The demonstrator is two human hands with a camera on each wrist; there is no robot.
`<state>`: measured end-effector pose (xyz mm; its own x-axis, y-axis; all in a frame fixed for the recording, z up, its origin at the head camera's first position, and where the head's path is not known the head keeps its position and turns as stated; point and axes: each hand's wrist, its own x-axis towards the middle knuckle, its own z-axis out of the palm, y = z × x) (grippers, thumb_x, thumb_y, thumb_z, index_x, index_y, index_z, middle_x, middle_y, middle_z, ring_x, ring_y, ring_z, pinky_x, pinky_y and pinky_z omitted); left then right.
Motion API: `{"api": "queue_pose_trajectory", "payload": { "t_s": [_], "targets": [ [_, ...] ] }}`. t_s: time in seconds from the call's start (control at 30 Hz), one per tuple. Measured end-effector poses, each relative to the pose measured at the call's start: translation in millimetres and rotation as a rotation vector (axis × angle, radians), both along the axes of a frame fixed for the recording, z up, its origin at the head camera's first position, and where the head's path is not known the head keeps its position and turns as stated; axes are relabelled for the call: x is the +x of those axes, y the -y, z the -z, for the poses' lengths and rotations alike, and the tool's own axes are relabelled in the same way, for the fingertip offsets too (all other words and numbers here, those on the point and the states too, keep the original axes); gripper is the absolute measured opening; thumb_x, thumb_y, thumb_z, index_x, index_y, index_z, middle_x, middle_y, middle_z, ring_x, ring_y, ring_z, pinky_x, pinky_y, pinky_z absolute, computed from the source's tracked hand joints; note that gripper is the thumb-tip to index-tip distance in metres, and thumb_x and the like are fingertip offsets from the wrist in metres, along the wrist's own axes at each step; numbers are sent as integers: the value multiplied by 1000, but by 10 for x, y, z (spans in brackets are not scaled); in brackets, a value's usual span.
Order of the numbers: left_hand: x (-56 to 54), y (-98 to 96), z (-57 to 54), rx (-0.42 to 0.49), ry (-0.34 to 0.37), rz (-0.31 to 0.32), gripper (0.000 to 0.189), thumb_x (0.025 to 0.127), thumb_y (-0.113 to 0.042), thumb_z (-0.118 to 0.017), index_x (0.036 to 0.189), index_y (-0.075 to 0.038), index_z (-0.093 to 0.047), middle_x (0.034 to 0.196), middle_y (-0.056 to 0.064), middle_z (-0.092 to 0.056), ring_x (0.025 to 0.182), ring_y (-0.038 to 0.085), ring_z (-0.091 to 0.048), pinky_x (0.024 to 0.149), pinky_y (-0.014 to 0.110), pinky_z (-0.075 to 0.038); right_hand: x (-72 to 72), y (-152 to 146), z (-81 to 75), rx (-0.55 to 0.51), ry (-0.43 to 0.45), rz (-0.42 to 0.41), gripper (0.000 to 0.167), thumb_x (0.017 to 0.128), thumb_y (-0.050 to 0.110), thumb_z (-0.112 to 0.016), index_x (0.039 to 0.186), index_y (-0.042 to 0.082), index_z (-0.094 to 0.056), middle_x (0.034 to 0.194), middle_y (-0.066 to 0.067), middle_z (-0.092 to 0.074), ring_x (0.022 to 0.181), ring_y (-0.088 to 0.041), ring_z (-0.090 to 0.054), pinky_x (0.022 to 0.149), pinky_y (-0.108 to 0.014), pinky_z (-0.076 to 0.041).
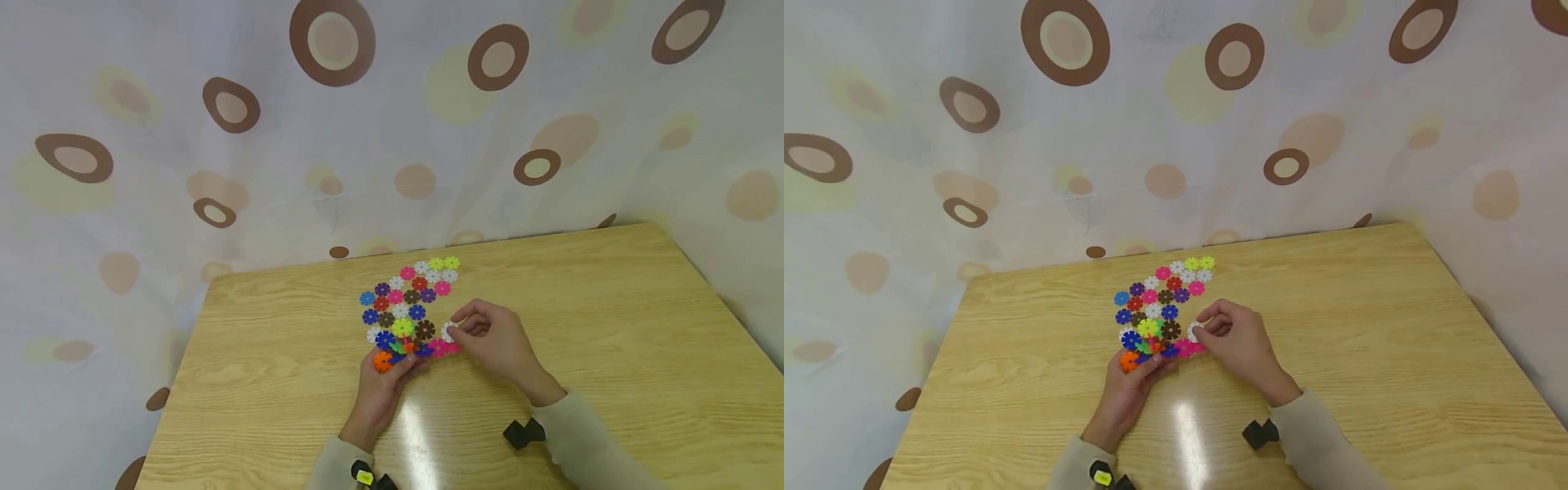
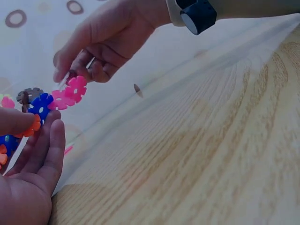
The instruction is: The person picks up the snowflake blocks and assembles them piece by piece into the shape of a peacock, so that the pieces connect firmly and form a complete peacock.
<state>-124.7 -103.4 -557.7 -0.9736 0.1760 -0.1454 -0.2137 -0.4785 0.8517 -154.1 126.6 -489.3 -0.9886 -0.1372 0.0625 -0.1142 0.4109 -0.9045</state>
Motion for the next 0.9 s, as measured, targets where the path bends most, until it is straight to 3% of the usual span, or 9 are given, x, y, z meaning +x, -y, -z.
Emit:
{"api": "queue_pose_trajectory", "payload": {
  "t_s": [0.3,0.7,0.9],
  "targets": [
    [-8,13,7,-12,-19,21,51,102,5,-69,150,0,-53,125,0,-77,102,17,-81,101,40,-67,-20,1,-10,6,53,23,13,96,15,-84,101,5,-76,84,-6,-82,74,-26,-77,61,-24,-56],
    [4,-4,-15,-27,-13,18,57,104,4,-67,158,0,-47,133,1,-76,110,19,-81,103,42,-66,13,79,15,15,64,60,16,95,17,-87,98,6,-76,86,-6,-83,75,-13,-76,67,-21,-59],
    [-5,-6,-12,-22,-8,4,58,104,4,-67,158,0,-47,138,3,-74,116,20,-80,105,44,-65,-7,37,18,16,46,-14,18,98,22,-84,107,8,-79,103,-7,-84,90,-16,-80,78,-22,-64]
  ]
}}
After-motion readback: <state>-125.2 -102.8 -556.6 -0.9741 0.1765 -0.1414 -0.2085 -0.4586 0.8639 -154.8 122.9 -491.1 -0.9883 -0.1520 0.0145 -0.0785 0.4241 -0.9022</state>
